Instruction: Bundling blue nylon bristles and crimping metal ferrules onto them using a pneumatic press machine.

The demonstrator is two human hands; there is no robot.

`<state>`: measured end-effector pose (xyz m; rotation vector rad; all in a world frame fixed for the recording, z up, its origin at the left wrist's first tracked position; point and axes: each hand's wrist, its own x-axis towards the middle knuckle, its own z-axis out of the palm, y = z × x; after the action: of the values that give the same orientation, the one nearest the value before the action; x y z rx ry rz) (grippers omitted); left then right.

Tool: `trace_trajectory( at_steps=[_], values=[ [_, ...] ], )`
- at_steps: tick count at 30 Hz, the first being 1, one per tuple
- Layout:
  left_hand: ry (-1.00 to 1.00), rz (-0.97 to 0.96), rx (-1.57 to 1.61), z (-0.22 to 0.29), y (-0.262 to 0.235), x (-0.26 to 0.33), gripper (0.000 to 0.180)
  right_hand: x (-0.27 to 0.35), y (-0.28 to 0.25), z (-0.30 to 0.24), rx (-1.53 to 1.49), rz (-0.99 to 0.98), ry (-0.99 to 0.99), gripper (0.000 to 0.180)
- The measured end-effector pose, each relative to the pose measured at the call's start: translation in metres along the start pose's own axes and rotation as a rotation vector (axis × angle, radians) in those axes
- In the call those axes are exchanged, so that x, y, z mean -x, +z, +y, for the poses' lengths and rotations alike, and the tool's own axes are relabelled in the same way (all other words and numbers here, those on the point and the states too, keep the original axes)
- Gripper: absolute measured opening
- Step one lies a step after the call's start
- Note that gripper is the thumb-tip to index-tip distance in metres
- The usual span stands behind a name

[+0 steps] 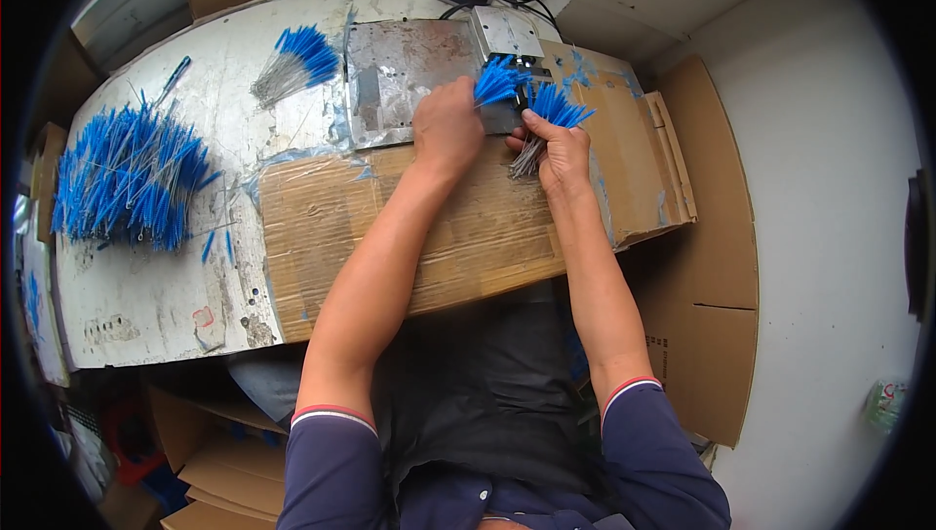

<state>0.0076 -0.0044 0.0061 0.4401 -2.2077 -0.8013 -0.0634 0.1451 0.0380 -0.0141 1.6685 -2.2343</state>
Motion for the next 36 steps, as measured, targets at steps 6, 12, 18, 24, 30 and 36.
trace_trajectory(
  at_steps=[6, 12, 18, 24, 30, 36],
  values=[
    [0.074, 0.012, -0.049, 0.001, 0.0, 0.002, 0.017, 0.004, -0.001, 0.002, -0.019, -0.03, -0.002, 0.012],
    [-0.037, 0.048, -0.116, 0.001, 0.002, 0.0, 0.013, 0.01, 0.01, 0.001, 0.134, 0.019, -0.084, 0.003],
    [-0.111, 0.125, -0.025, 0.0, 0.0, -0.001, 0.023, -0.002, 0.022, 0.001, 0.266, 0.11, -0.068, 0.009],
    [-0.126, 0.099, -0.016, 0.0, -0.002, -0.001, 0.025, -0.005, 0.03, 0.006, 0.292, 0.141, -0.141, 0.007],
    [-0.112, 0.119, 0.008, 0.001, -0.003, 0.0, 0.025, -0.01, 0.036, 0.004, 0.354, 0.187, -0.109, 0.006],
    [-0.084, 0.131, -0.01, -0.003, 0.001, 0.0, 0.026, -0.01, 0.038, 0.005, 0.323, 0.208, -0.095, 0.01]
  ],
)
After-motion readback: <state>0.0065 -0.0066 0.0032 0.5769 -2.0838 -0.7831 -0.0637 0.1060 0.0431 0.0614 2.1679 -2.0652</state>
